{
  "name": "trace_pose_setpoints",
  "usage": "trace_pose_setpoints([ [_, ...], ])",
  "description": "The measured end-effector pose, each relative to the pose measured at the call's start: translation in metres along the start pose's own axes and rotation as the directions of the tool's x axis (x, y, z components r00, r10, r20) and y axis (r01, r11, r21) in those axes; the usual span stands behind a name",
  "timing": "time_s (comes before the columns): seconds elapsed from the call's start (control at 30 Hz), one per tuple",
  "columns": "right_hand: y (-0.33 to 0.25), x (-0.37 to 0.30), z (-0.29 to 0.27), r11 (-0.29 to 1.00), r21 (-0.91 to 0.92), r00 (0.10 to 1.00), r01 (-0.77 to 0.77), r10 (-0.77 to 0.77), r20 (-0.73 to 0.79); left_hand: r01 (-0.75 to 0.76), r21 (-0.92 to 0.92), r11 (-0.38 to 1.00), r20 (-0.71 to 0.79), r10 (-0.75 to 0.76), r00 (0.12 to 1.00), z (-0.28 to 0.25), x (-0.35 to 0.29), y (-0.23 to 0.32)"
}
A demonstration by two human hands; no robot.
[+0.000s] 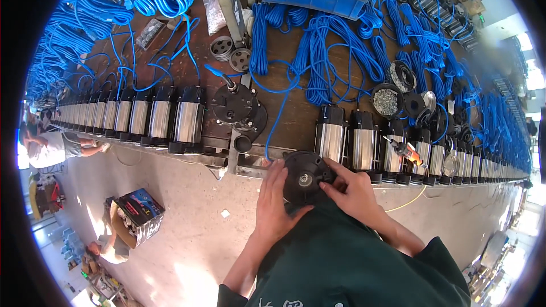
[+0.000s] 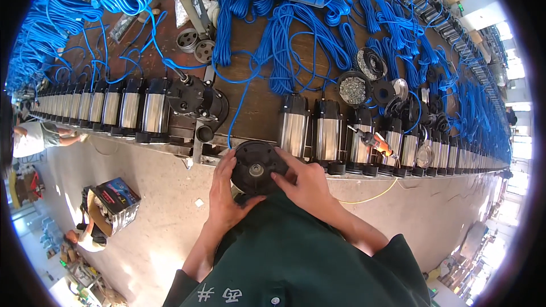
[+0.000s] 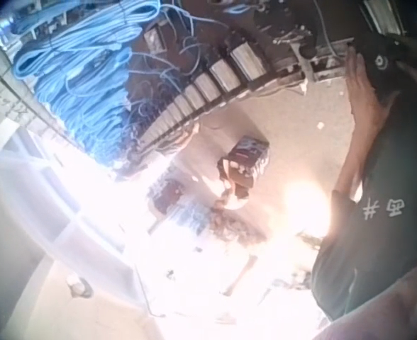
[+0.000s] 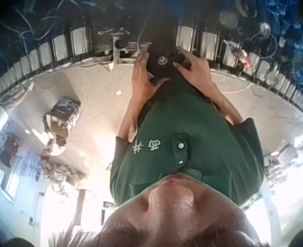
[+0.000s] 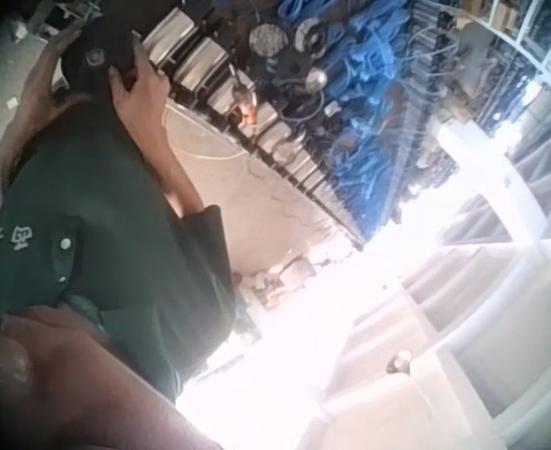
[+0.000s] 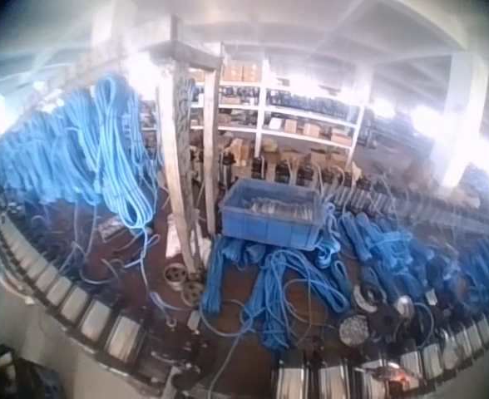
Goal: The person assembles water pumps by retrieving small components from a bag and then using a pneumatic screwdriver to fasten circular plates onto the pump housings.
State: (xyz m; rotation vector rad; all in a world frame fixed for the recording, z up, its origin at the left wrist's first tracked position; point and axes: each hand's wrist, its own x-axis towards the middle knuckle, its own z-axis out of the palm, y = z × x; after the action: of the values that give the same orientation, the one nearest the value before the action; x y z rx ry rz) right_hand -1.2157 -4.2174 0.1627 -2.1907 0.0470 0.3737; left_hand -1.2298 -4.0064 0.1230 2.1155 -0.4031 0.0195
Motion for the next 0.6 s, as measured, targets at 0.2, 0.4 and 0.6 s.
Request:
trace_pose_setpoints([
  [0.2,0.0027,0.0016,0.0013,0.995,-0.078,0.998,0.07,-0.069,0.015,-0.014,0.001,1.0,-0.006,0.014,1.0,-0.0025,0.0036,-0.0002],
  [0.4,0.0063,0.0017,0.0017,0.988,-0.103,0.993,0.118,-0.118,0.006,-0.017,0.022,1.0,0.011,0.017,1.0,-0.0028,0.0056,-0.0013],
  [0.6,0.0094,0.0003,0.005,0.981,-0.119,0.987,0.156,-0.16,-0.024,-0.047,0.022,0.999,-0.019,0.047,0.999,-0.0019,0.0052,-0.0063],
])
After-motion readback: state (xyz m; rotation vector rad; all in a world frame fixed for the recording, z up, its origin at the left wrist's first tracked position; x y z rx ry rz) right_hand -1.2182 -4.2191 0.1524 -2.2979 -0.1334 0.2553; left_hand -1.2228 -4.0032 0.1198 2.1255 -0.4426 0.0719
